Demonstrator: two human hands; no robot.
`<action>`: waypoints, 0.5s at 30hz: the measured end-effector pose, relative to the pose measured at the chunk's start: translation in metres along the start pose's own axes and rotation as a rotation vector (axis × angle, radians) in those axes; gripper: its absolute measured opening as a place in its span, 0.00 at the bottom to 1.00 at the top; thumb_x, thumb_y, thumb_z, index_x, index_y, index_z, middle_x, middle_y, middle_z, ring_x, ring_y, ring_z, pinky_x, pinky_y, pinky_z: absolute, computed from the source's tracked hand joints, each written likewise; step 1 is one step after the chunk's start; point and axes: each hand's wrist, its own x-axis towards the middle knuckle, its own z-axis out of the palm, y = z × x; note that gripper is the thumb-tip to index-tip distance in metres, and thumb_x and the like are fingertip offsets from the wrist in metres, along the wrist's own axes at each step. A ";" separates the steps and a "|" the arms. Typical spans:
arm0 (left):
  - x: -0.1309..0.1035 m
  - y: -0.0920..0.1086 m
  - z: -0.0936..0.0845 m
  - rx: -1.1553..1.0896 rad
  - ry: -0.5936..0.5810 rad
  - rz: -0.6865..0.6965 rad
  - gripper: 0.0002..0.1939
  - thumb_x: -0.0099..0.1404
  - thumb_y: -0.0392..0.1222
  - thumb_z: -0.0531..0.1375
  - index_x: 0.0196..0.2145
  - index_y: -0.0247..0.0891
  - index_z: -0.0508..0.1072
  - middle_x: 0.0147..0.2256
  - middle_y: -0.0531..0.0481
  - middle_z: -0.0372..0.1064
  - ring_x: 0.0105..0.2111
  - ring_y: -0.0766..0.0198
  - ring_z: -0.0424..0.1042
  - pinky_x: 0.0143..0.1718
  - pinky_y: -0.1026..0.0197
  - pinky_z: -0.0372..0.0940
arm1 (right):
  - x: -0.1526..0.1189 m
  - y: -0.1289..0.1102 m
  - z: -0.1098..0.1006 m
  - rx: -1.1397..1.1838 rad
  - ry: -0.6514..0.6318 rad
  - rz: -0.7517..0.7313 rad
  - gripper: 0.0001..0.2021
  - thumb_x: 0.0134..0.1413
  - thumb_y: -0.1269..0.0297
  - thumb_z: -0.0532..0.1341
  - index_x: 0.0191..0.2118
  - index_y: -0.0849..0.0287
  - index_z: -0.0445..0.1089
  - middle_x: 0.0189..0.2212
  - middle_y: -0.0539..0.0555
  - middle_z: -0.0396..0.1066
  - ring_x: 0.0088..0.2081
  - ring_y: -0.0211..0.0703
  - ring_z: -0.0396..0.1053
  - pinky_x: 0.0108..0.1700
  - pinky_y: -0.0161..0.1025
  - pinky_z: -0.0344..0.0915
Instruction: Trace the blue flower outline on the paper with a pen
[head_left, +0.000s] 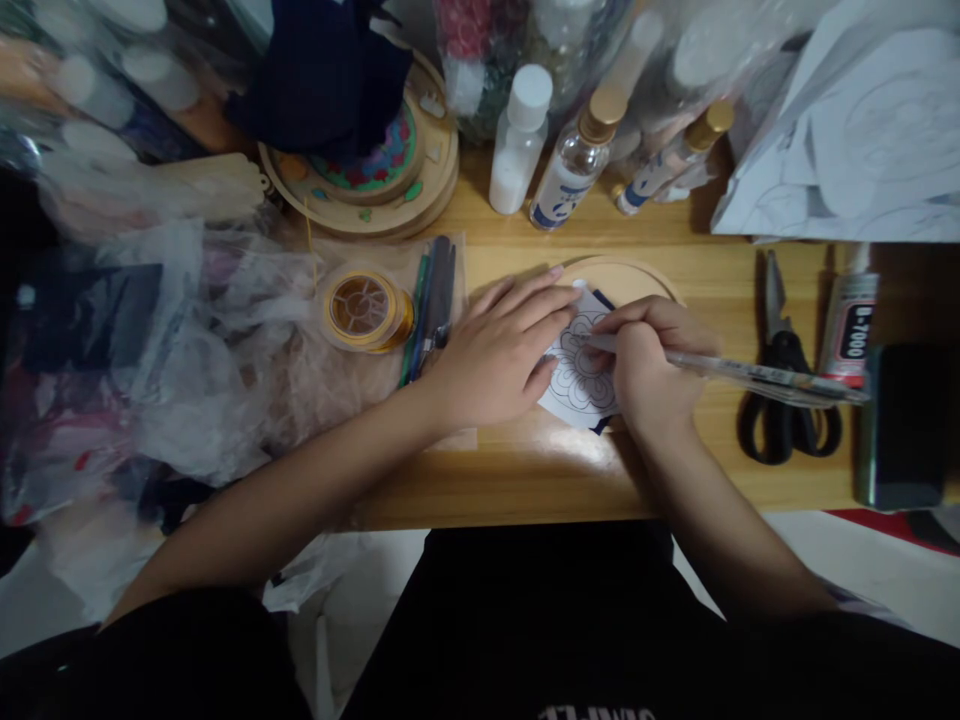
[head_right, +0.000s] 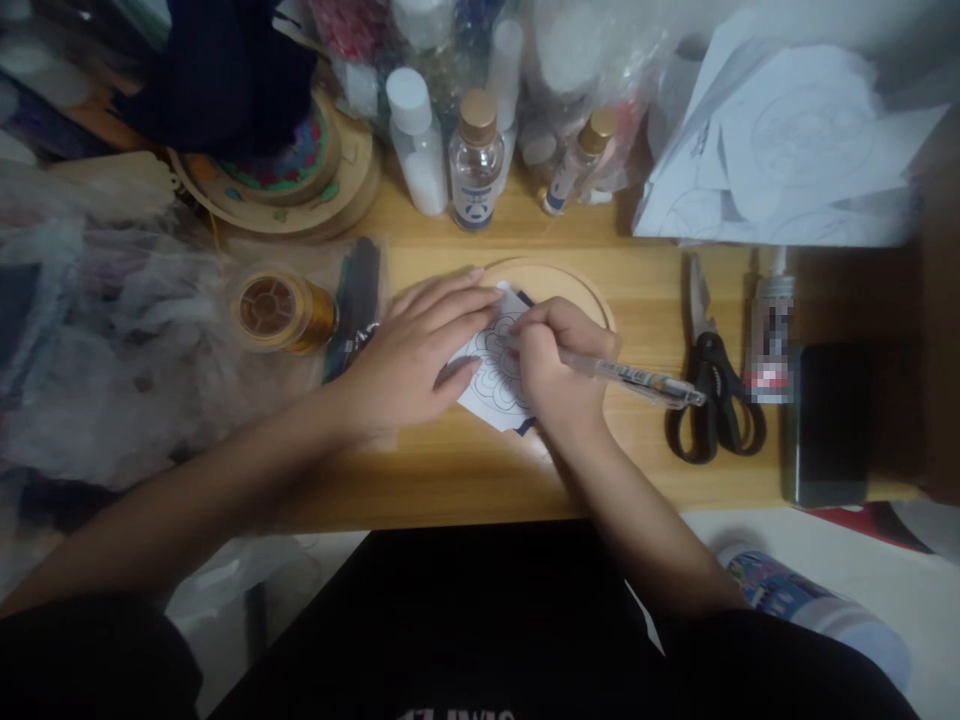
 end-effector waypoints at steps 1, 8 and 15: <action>0.000 0.000 0.000 0.006 0.002 0.001 0.21 0.68 0.34 0.57 0.58 0.30 0.71 0.65 0.38 0.66 0.70 0.46 0.58 0.69 0.43 0.55 | 0.000 0.000 0.000 0.003 0.001 -0.001 0.12 0.46 0.74 0.55 0.21 0.53 0.72 0.18 0.47 0.71 0.23 0.39 0.71 0.28 0.39 0.67; 0.000 0.000 0.001 -0.006 0.015 0.011 0.21 0.68 0.34 0.57 0.58 0.29 0.71 0.64 0.37 0.66 0.70 0.47 0.58 0.69 0.43 0.55 | 0.000 0.000 0.001 0.026 -0.023 -0.008 0.11 0.46 0.73 0.56 0.23 0.54 0.74 0.18 0.47 0.72 0.24 0.39 0.71 0.31 0.38 0.68; 0.000 0.000 0.001 -0.009 0.007 0.005 0.21 0.68 0.34 0.58 0.58 0.29 0.71 0.65 0.37 0.66 0.70 0.47 0.58 0.69 0.42 0.55 | 0.002 -0.001 0.001 0.026 -0.002 0.012 0.11 0.44 0.73 0.55 0.20 0.55 0.71 0.17 0.48 0.72 0.22 0.38 0.69 0.27 0.36 0.65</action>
